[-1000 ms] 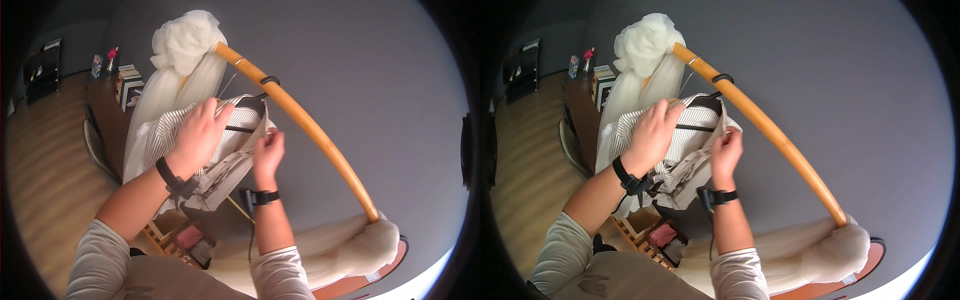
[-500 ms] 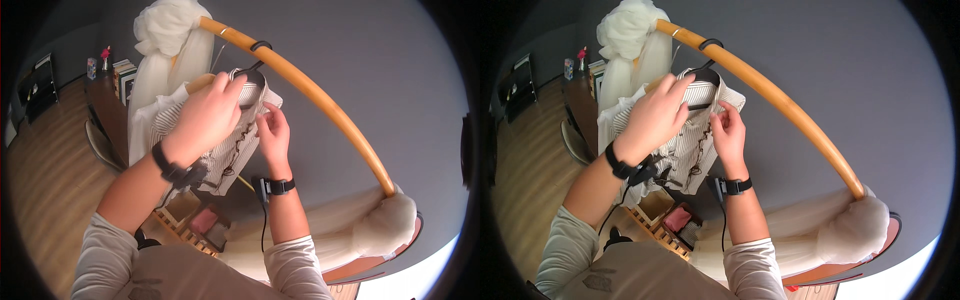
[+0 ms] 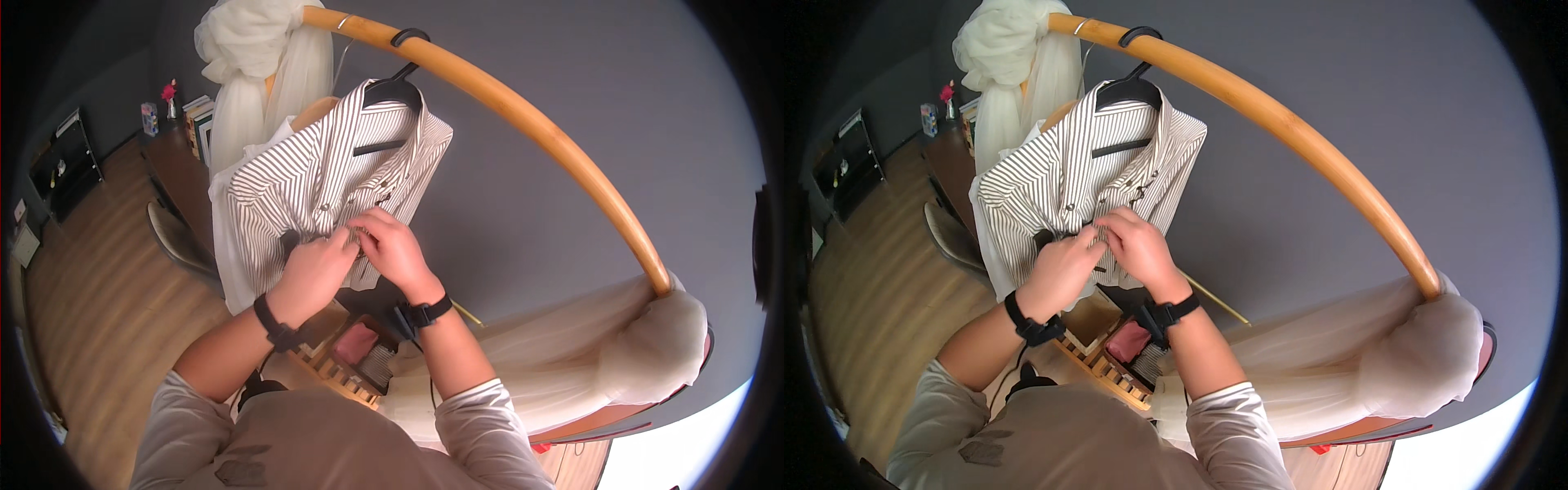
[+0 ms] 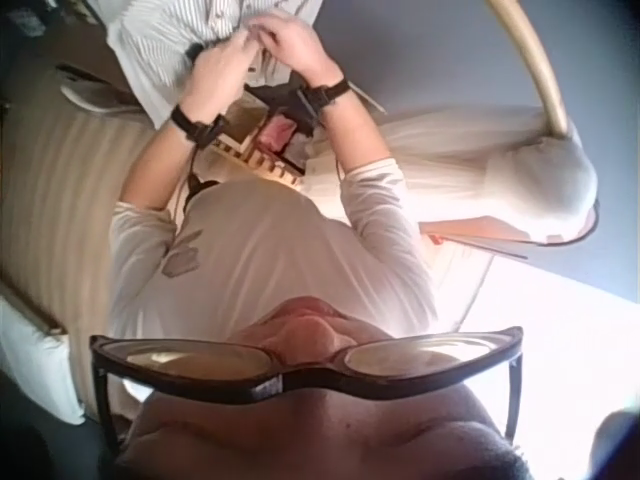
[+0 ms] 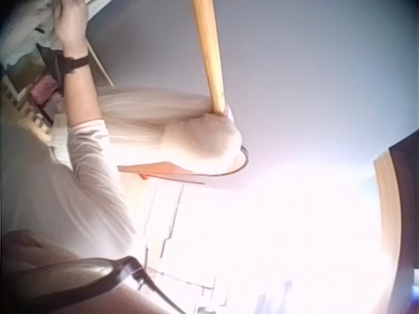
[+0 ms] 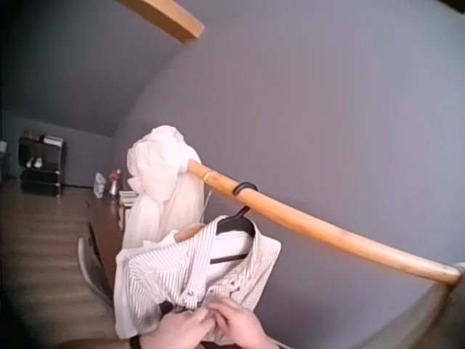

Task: Put shirts on hangers and hang them onto a clothing rack.

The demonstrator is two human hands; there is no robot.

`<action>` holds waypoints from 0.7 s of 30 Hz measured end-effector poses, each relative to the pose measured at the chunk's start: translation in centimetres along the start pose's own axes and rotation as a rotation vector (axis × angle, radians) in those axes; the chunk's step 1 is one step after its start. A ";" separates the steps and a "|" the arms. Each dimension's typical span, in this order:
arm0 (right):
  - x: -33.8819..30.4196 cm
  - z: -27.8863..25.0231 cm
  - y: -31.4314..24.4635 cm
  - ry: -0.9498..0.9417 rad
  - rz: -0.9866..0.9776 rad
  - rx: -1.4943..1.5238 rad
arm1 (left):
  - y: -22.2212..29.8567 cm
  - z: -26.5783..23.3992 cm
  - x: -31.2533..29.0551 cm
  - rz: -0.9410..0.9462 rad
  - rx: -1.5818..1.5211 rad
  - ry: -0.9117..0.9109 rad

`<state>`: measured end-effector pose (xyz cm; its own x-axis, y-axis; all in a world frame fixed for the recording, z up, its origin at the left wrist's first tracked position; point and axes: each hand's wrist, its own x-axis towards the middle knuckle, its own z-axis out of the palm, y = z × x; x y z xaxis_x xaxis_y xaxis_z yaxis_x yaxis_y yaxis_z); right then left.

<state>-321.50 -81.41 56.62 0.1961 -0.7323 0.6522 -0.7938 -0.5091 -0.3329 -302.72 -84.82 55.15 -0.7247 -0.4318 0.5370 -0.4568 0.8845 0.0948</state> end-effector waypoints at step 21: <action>3.1 -2.4 -2.1 -0.243 0.123 -0.466 | -3.5 0.9 1.3 -0.456 -0.148 0.283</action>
<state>-320.57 -81.57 60.99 0.1698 -0.8856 0.4324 -0.9797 -0.1993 -0.0233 -302.53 -88.63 54.79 -0.2947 -0.7305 0.6160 -0.5995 0.6433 0.4761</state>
